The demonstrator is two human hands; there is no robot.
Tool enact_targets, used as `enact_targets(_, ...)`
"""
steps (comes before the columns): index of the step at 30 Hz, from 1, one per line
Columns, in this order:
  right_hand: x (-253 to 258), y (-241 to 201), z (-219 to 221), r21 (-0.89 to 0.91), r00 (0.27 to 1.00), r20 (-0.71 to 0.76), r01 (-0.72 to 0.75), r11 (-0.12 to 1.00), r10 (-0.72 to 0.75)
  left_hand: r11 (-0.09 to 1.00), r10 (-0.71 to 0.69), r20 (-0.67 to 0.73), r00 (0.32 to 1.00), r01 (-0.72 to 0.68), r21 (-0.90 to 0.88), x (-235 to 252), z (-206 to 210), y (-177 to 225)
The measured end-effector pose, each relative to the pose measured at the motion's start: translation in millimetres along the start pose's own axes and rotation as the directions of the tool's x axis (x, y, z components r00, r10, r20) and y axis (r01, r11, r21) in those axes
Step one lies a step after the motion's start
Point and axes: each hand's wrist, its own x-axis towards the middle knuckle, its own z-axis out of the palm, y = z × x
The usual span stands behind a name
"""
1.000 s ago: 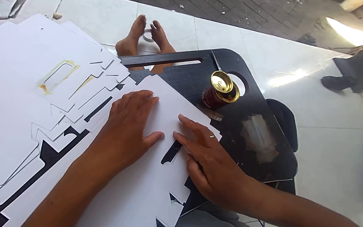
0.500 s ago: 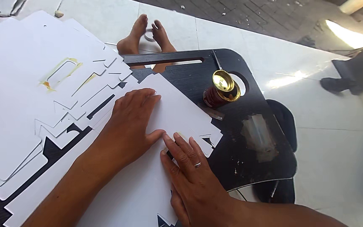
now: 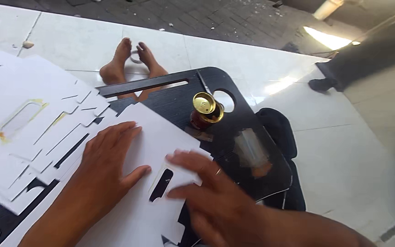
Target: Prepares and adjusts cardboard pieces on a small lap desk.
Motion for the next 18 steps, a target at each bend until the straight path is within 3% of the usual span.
enact_targets(4, 25.4, 50.2, -79.0, -0.323, 0.991, -0.11, -0.105, 0.94, 0.073, 1.0, -0.004, 0.001, 1.0, 0.004, -0.004, -4.4, 4.4, -7.6)
enact_targets(6, 32.3, 67.3, -99.8, -0.388, 0.984, -0.133, -0.164, 0.907, 0.121, 1.0, -0.01, 0.01, 1.0, 0.01, -0.018, -5.9, 4.7, -9.2)
enact_targets(10, 34.4, 88.1, -98.8, -0.388, 0.976, -0.096, -0.217, 0.896, 0.194, 0.999, -0.019, 0.046, 0.999, 0.021, -0.036, -7.9, 1.8, -12.4)
enact_targets(18, 36.4, 97.5, -82.2, -0.326, 0.983, -0.036, -0.184, 0.927, 0.183, 0.996, -0.035, 0.14, 0.99, 0.046, -0.079, -7.4, -10.3, -8.8)
